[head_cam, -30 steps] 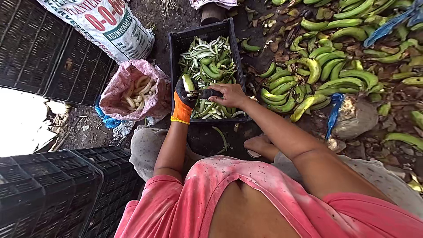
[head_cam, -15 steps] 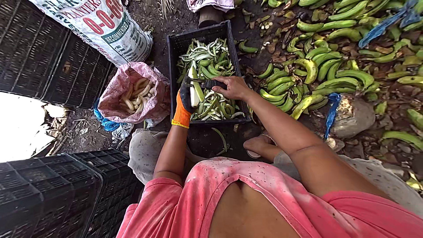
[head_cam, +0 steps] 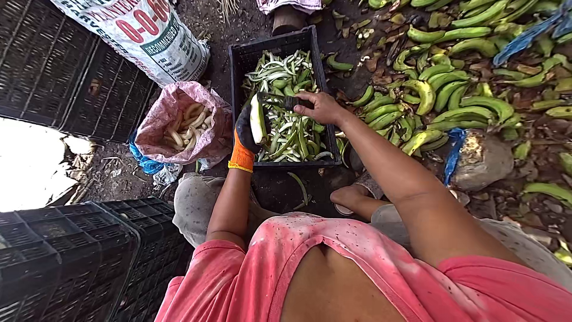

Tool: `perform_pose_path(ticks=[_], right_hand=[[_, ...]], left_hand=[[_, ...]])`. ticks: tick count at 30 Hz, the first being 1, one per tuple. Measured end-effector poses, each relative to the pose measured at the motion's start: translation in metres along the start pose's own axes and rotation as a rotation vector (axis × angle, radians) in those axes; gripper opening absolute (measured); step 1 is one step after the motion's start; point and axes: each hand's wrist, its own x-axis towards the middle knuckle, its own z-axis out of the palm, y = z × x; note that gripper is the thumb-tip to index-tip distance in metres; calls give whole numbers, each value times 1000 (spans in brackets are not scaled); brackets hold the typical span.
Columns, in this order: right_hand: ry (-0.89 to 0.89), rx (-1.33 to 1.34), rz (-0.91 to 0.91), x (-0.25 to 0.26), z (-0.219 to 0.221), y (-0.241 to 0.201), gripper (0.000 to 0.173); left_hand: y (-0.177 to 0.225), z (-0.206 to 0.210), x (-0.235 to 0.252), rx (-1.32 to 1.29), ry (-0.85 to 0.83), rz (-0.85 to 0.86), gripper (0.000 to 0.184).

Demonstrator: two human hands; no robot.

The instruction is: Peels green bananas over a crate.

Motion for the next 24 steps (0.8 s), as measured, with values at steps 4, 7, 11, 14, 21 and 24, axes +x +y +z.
perform_pose_path(ticks=[4, 7, 11, 14, 21, 24], right_hand=[[41, -195, -288, -26, 26, -24, 56], [51, -220, -238, -27, 34, -23, 57], [36, -157, -1, -7, 24, -13, 57], [-39, -14, 187, 19, 10, 14, 55], [-3, 78, 397, 26, -12, 30, 59], [16, 51, 32, -1, -10, 2, 55]], left_hand=[[-2, 2, 4, -244, 85, -68, 41], [-2, 9, 4, -201, 196, -54, 42], [-9, 22, -4, 174, 210, 80, 38], [-10, 27, -11, 409, 161, 57, 42], [-2, 16, 0, 14, 7, -43, 48], [-3, 9, 5, -174, 35, -38, 42]])
